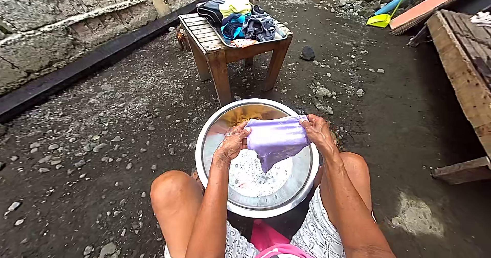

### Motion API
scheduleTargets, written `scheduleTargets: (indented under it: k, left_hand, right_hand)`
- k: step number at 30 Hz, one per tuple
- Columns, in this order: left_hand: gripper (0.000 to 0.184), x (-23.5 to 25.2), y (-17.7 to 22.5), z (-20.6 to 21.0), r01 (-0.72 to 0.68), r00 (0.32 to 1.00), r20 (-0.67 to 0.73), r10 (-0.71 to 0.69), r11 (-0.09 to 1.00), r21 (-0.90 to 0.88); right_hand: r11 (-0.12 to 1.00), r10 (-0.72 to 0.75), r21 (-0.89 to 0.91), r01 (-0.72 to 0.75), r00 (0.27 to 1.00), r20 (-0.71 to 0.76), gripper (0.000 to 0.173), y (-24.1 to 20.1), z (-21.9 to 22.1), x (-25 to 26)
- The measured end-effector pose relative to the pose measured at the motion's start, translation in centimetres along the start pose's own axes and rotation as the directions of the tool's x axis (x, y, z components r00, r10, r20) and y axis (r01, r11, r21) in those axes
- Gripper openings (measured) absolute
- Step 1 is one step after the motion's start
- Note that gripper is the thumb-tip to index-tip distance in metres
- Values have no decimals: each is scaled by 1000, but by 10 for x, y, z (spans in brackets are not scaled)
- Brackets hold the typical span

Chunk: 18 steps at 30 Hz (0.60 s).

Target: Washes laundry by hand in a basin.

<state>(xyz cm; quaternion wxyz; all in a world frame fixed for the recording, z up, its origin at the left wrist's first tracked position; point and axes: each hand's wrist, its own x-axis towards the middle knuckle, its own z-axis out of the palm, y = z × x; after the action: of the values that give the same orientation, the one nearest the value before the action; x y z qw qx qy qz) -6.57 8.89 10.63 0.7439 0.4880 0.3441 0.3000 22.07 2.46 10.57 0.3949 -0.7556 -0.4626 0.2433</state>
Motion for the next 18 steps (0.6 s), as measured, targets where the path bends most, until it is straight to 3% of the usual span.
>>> scheduleTargets:
  k: [2,8,13,18]
  left_hand:
    - [30,2,-4,-3,1,999,-40,-2,1000,-20]
    - [31,5,-10,-7,-124,990,-73,116,986,-114]
    - [34,0,-6,-3,-193,981,-53,187,961,-198]
    - [34,-18,10,-1,-219,976,-31,217,970,-110]
  right_hand:
    - [999,21,28,-22,999,30,28,-1,3,-1]
    - [899,-8,436,-37,995,100,29,1,5,-3]
    - [863,-5,501,-60,992,126,32,3,8,-2]
    - [772,0,627,-102,987,161,30,-10,8,-10]
